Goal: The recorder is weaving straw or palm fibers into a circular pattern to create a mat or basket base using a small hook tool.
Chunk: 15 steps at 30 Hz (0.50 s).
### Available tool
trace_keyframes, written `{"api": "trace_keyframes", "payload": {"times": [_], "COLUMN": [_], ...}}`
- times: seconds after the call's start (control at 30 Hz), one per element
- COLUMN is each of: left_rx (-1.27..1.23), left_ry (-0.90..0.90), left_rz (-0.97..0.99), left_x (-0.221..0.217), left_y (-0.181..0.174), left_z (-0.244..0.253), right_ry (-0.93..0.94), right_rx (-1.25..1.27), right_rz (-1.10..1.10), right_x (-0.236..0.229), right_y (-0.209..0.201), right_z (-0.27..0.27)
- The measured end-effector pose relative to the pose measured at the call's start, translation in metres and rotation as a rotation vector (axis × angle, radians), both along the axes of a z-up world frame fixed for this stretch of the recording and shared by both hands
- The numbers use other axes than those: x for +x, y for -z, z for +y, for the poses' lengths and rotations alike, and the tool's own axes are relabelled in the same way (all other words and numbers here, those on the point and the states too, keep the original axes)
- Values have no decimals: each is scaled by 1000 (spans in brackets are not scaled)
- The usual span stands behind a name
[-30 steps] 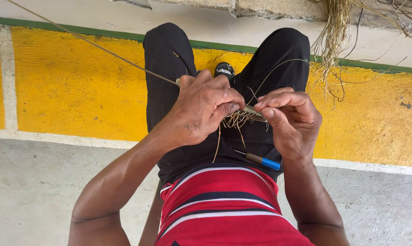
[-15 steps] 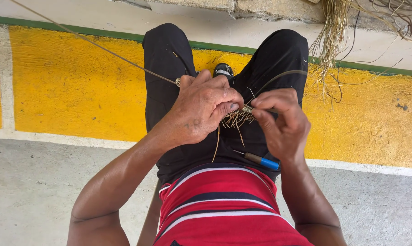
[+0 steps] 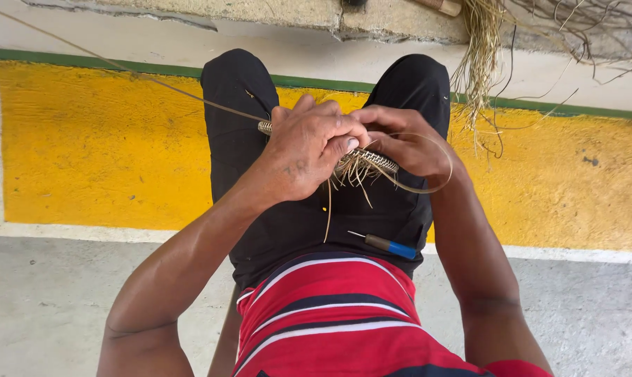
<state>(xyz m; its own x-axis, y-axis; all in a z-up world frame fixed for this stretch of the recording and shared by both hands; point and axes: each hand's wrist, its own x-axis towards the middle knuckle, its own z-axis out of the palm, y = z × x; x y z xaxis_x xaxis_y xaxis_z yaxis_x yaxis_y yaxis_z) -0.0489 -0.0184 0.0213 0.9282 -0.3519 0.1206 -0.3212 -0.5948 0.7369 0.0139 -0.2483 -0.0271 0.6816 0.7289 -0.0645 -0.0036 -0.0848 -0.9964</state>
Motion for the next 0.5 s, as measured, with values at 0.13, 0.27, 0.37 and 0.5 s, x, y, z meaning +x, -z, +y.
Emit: {"api": "trace_keyframes", "payload": {"times": [0.13, 0.27, 0.37, 0.5], "left_rx": [12, -33, -20, 13], "left_ry": [-34, -18, -12, -28], "left_rz": [37, 7, 34, 65], "left_x": [8, 8, 10, 16], "left_y": [4, 9, 5, 6], "left_z": [-1, 0, -2, -4], "right_ry": [-162, -79, 423, 582], "right_rx": [33, 12, 3, -113], "right_rz": [85, -73, -171, -137], "right_x": [26, 53, 97, 76], "right_y": [29, 41, 53, 43], "right_z": [-4, -7, -29, -33]}}
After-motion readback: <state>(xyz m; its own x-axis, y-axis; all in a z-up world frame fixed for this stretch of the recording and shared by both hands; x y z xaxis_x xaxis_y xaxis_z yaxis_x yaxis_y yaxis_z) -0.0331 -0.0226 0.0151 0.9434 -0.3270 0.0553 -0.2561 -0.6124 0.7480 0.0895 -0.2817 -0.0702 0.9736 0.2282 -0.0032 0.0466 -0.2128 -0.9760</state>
